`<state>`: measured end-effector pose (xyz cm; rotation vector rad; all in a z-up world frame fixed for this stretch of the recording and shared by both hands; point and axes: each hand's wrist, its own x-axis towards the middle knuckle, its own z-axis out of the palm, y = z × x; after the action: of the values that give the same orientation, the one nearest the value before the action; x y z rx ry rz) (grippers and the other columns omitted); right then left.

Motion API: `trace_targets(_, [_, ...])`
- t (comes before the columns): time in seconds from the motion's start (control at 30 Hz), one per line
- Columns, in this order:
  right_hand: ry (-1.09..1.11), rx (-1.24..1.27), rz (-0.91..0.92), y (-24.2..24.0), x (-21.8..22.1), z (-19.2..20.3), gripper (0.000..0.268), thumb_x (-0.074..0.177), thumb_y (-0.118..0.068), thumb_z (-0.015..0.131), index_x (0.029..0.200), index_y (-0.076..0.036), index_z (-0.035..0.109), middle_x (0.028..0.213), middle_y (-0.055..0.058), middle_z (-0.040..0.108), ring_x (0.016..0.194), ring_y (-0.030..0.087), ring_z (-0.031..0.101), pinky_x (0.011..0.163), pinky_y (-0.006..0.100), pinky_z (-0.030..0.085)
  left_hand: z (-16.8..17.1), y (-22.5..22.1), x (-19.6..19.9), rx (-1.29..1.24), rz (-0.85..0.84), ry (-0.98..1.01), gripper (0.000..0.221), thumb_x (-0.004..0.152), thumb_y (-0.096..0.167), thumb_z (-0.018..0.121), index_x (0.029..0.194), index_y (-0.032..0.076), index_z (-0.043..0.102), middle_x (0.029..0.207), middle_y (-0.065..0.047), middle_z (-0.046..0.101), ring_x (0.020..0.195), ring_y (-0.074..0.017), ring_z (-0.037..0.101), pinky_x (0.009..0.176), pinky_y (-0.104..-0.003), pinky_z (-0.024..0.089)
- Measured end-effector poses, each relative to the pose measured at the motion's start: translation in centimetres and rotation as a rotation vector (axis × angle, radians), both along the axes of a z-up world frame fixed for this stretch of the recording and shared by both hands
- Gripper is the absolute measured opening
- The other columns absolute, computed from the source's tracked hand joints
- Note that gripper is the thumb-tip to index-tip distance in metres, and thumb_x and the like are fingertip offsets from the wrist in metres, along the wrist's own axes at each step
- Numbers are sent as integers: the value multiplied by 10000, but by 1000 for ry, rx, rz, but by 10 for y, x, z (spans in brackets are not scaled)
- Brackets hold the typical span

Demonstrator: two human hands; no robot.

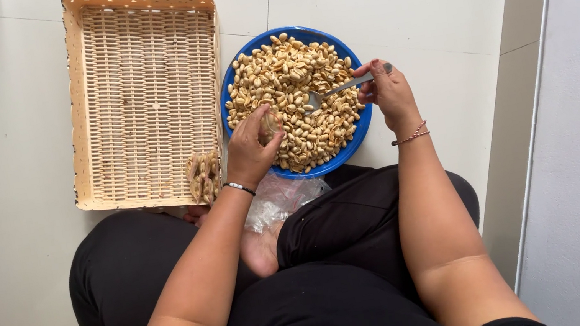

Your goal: A person sitting on the floor manually peeling peanuts and sorting them into a basket.

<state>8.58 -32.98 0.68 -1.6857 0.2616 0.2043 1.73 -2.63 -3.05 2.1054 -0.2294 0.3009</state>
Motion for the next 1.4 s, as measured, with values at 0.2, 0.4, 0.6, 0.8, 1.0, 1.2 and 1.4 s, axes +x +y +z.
trace_targets(0.2, [32, 40, -27, 0, 0, -2, 501, 1113, -495, 385, 1060, -119, 712, 734, 25, 558, 753, 150, 683, 803, 325, 611, -13, -2, 1, 40, 33, -28, 633, 748, 276, 888, 1328, 169, 659, 777, -56, 652, 821, -273, 667, 828, -407, 540])
trace_targets(0.4, [89, 107, -33, 7, -1, -8, 483, 1081, -519, 457, 1086, -109, 713, 733, -2, 569, 722, 125, 696, 733, 289, 625, -8, -4, 1, 74, 43, 14, 606, 768, 256, 871, 1329, 193, 650, 993, -63, 721, 960, -278, 691, 885, -415, 531])
trace_targets(0.6, [93, 130, -87, 1, 2, -2, 483, 1092, -494, 429, 1062, -104, 713, 733, 12, 548, 715, 131, 682, 743, 289, 621, 1, -6, 0, 56, 50, 60, 649, 761, 247, 873, 1355, 165, 624, 1137, -106, 723, 1053, -326, 687, 926, -459, 526])
trace_targets(0.8, [60, 166, -114, -3, 4, 7, 497, 1102, -486, 405, 999, -108, 713, 689, 9, 540, 670, 126, 668, 757, 301, 622, -5, -8, 1, 86, 60, 10, 654, 745, 264, 877, 1343, 171, 629, 1133, -83, 724, 1061, -302, 688, 917, -430, 527])
trace_targets(1.0, [8, 163, -116, -6, 6, 14, 512, 1100, -499, 387, 967, -128, 713, 667, 10, 548, 659, 123, 667, 787, 306, 625, -10, -11, 1, 178, 82, 8, 656, 733, 286, 878, 1332, 187, 628, 1115, -55, 718, 1056, -270, 687, 903, -412, 524])
trace_targets(1.2, [-140, 149, -46, 6, 0, 35, 520, 1120, -453, 358, 944, -105, 702, 650, 27, 542, 627, 123, 652, 779, 287, 624, -11, -15, 3, 247, 78, 74, 600, 811, 254, 825, 1361, 172, 599, 1148, -71, 702, 1075, -264, 671, 901, -401, 506])
trace_targets(1.4, [-311, 42, 61, 30, -11, 46, 507, 1145, -382, 393, 972, -12, 692, 638, 59, 541, 624, 155, 653, 715, 289, 594, -23, -21, 5, 282, 87, 49, 592, 783, 261, 816, 1325, 169, 597, 1148, -58, 694, 1094, -263, 666, 901, -410, 509])
